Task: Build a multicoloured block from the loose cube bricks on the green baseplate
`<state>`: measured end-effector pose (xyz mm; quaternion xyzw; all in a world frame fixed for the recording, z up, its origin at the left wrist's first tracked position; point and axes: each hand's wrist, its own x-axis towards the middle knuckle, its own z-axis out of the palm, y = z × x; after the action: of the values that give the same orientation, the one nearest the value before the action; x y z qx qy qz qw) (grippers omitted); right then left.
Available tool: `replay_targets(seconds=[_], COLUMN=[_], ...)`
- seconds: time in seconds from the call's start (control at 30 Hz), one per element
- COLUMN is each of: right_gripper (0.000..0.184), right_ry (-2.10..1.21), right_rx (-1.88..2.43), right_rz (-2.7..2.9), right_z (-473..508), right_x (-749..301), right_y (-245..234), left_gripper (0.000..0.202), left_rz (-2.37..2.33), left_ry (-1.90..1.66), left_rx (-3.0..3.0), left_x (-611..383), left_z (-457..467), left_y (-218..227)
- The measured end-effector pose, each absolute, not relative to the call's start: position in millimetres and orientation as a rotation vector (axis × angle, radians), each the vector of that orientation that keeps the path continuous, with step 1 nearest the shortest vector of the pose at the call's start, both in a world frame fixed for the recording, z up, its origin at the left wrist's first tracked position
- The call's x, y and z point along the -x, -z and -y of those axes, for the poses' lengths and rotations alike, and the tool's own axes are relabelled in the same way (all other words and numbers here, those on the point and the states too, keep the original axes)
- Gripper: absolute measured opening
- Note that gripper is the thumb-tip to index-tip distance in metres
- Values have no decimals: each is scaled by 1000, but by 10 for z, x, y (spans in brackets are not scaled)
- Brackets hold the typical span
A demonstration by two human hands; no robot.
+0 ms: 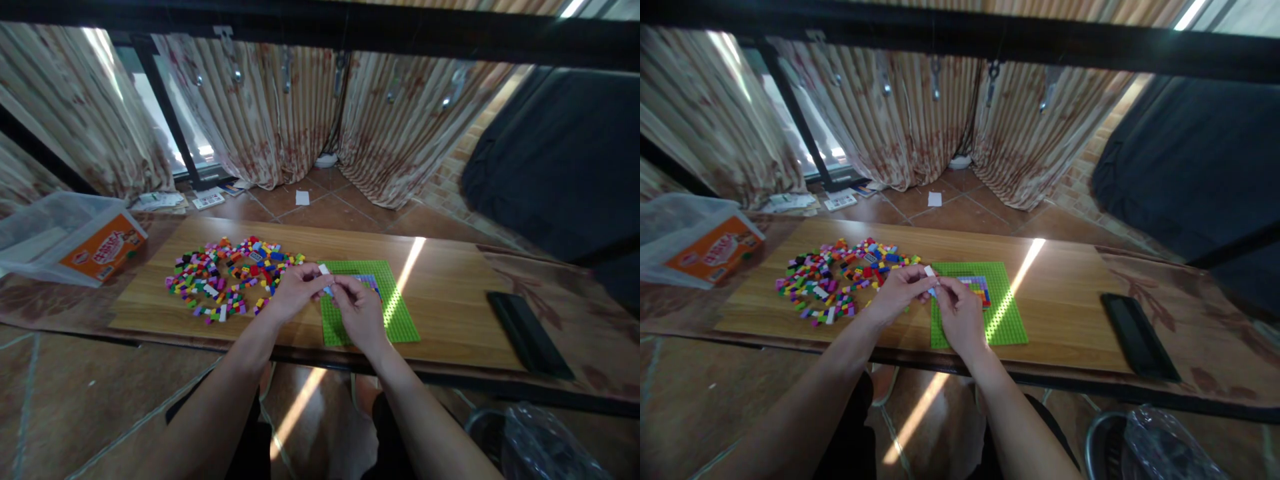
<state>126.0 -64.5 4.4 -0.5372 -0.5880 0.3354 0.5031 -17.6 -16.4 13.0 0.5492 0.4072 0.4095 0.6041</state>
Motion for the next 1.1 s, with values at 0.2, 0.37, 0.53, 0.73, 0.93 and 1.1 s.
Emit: replay_targets(seconds=[0.2, 0.37, 0.53, 0.73, 0.93, 1.1], right_gripper=[23, 24, 22, 24, 22, 19], right_ry=[-643, -536, -472, -574, -622, -638], right_rx=[1349, 1438, 1502, 1471, 1460, 1428], right_rz=[1460, 1476, 1397, 1370, 1435, 1481], right_z=[646, 591, 558, 566, 598, 617], right_x=[-1372, -1689, -2094, -2265, -2268, -2303], right_y=[-110, -103, -40, 37, 37, 54], left_gripper=[30, 26, 17, 19, 24, 24], left_rz=[-889, -932, -1038, -1141, -1130, -1114], left_ry=[-954, -973, -899, -852, -807, -845], left_rx=[-1235, -1249, -1298, -1267, -1234, -1293], left_x=[113, 83, 56, -89, -193, -213], left_z=[170, 147, 141, 161, 177, 174], left_y=[-150, -120, -93, -64, -23, 5])
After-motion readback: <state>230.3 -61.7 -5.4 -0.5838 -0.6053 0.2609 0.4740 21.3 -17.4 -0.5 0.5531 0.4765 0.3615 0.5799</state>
